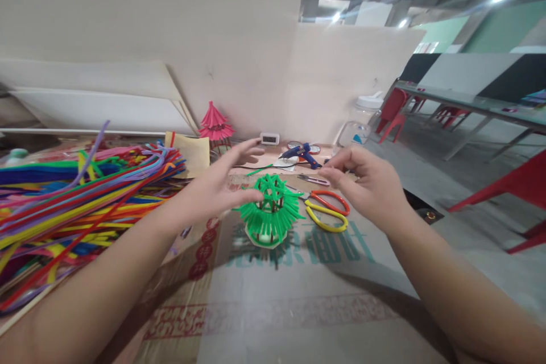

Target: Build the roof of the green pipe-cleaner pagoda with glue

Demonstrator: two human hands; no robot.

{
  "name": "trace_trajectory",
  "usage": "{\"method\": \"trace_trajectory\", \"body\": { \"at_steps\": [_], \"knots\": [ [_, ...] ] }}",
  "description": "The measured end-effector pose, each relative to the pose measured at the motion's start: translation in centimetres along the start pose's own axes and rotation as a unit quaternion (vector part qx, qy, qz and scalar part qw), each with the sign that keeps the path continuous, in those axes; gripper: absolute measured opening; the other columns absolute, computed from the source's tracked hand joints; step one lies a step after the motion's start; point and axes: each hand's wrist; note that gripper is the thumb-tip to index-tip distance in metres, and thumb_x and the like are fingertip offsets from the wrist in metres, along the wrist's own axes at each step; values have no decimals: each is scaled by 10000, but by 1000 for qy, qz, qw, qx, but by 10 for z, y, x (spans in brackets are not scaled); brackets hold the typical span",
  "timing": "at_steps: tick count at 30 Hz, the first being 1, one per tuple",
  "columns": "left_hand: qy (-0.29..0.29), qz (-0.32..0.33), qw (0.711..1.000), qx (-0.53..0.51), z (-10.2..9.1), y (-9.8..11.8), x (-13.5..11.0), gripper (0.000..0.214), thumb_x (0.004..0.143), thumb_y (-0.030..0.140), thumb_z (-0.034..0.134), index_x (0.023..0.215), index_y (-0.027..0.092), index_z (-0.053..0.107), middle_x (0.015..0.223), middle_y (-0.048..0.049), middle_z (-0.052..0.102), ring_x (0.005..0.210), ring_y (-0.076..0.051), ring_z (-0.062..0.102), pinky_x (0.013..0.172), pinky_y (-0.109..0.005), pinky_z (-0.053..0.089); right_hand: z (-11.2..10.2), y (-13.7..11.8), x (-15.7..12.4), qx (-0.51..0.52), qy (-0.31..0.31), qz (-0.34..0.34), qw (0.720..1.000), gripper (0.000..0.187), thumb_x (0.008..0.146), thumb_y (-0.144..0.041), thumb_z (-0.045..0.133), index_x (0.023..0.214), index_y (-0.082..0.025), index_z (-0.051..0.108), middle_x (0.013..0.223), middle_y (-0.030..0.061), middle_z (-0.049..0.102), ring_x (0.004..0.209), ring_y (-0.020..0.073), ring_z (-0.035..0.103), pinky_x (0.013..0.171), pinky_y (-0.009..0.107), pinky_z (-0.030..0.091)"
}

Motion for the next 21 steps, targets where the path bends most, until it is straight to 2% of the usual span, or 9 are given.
{"method": "trace_trajectory", "body": {
  "at_steps": [2, 3, 5, 6, 7, 9, 12, 17, 21],
  "knots": [
    [63, -78, 995, 9, -7, 0, 1, 428, 865, 463, 697, 1201, 200, 665, 1134, -78, 727, 1028, -246, 681, 876, -340, 542, -4, 7, 4, -3, 4, 13, 1000, 202, 895, -258, 639, 701, -215, 598, 592, -30, 633, 534, 122, 562, 528, 243, 401],
    [84, -110, 990, 30, -11, 0, 2, 321, 868, 464, 681, 1018, 183, 718, 968, -54, 747, 903, -228, 692, 806, -321, 540, -5, 10, 4, -5, -5, 16, 1000, 223, 916, -264, 611, 698, -214, 606, 592, -26, 639, 541, 127, 575, 538, 248, 413],
    [76, -143, 984, 77, -18, -2, 4, 329, 872, 488, 651, 798, 174, 716, 768, -24, 716, 761, -205, 669, 728, -304, 518, -3, 16, 3, -15, -25, 4, 1000, 230, 953, -262, 560, 751, -209, 657, 647, -10, 677, 597, 143, 620, 583, 263, 453],
    [53, -141, 985, 88, -20, -4, 4, 351, 880, 502, 629, 788, 174, 718, 756, -24, 713, 759, -207, 667, 726, -303, 515, 0, 17, 1, -19, -37, -14, 999, 214, 964, -253, 547, 812, -205, 689, 717, 6, 709, 664, 155, 652, 632, 276, 482],
    [26, -129, 987, 90, -22, -5, 5, 360, 889, 512, 610, 837, 176, 731, 803, -30, 729, 804, -217, 676, 751, -306, 519, 3, 18, -2, -22, -50, -40, 998, 193, 971, -243, 543, 893, -201, 714, 815, 26, 738, 763, 171, 680, 707, 295, 510],
    [-42, -87, 993, 75, -21, -9, 5, 385, 891, 506, 616, 1090, 197, 727, 1061, -56, 752, 1017, -249, 675, 881, -331, 521, 11, 15, -6, -25, -78, -102, 991, 199, 981, -237, 545, 1072, -195, 717, 1044, 69, 744, 1010, 206, 675, 901, 356, 514],
    [-117, -19, 992, 39, -14, -10, 4, 644, 838, 474, 709, 1422, 263, 537, 1431, -82, 597, 1294, -282, 559, 1058, -386, 452, 24, 5, -10, -33, -115, -156, 980, 274, 993, -260, 542, 1225, -187, 668, 1266, 117, 664, 1233, 242, 573, 1057, 436, 453],
    [-151, -56, 987, -4, -3, 0, 3, 664, 829, 472, 712, 1428, 250, 529, 1458, -93, 573, 1316, -296, 545, 985, -369, 507, 38, -7, -8, -34, -143, -144, 979, 305, 1005, -310, 523, 1242, -159, 642, 1367, 157, 593, 1296, 259, 523, 1091, 482, 432],
    [-146, -35, 989, 0, -1, 4, 4, 558, 856, 467, 690, 1366, 260, 600, 1359, -65, 651, 1190, -261, 629, 928, -321, 523, 46, -5, -7, -11, -153, -128, 980, 249, 1000, -306, 540, 1187, -191, 658, 1357, 131, 603, 1294, 246, 526, 1091, 482, 433]
  ]
}}
Point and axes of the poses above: each hand's wrist, its own x-axis towards the middle knuckle, its own z-axis out of the palm, y = z × x
